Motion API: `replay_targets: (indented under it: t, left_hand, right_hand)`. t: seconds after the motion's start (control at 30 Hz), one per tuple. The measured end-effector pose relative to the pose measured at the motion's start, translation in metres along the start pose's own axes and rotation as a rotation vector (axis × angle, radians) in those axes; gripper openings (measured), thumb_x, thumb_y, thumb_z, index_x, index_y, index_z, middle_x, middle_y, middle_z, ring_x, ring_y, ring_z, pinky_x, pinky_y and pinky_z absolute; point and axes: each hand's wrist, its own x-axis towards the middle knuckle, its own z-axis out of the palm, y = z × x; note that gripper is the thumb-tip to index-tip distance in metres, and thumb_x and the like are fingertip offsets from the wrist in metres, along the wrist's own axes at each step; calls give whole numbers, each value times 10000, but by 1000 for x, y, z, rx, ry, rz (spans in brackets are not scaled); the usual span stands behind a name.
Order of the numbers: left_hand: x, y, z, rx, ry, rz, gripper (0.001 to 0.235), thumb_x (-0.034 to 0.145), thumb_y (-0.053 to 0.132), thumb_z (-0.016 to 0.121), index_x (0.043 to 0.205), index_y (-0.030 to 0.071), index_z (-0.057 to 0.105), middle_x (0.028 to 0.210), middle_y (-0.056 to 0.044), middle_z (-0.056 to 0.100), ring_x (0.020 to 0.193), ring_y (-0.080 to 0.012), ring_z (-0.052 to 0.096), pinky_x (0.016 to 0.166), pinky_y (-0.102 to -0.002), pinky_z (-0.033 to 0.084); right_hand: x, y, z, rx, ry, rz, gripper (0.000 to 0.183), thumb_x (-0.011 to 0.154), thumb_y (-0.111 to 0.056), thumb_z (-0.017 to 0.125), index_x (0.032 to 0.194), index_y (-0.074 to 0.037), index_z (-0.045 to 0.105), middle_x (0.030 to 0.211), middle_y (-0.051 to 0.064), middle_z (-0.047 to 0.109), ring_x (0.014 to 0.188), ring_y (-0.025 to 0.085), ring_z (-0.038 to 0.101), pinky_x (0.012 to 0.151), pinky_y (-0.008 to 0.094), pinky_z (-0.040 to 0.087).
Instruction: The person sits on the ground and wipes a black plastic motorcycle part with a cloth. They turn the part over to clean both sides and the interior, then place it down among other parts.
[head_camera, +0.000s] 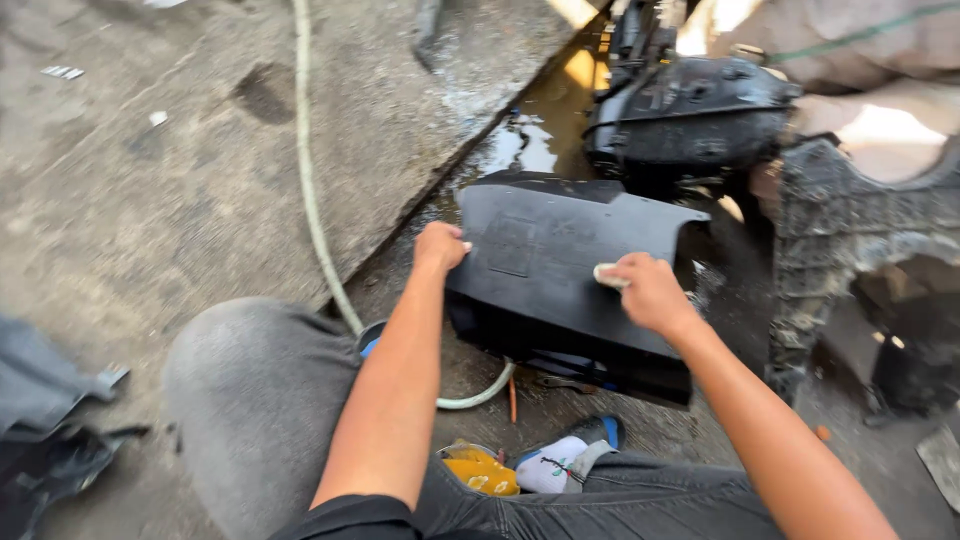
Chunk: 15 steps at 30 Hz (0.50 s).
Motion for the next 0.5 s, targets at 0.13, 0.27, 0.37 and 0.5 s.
replay_targets:
  t: [0.13,0.27,0.37,0.5]
  left_hand:
    - [-13,-1,-15,73,-44,28,391,827,306,787,1189,162,766,1218,-213,731,1246,-399,634,1042,-500,523]
    - [-14,-17,-17,131,-75,-14,393,822,402,743,1153,195,785,1191,-179,747,1238,-372,641,1017,-491,526]
    - [-61,9,-39,115,-79,-42,380,803,440,743,1103,217,808,1152,-151,766,1211,-350,660,980,-467,544]
    - [-65,13,-40,7,-107,-15,436,830,437,740,1113,111,797,1245,-247,714,1281,-416,606,1016,-485,510]
  right_hand:
    - [-38,-23,-79,1133,135,802,794,901,41,530,1613,-252,338,1615,245,247,1450,410,360,1074,518,436]
    - [-65,35,-2,1595,146,1138,810,799,36,661,1523,-178,368,1535,273,289,1235,427,547,870,582,557]
    - [-58,47,11,1613,88,1177,665,766,-40,718,1391,-103,502,1425,267,450,1090,399,646,754,507,612]
    - [-50,47,-9,1579,90,1185,704,749,-132,699,1411,-44,476,1386,205,454,1085,342,622,702,395,611]
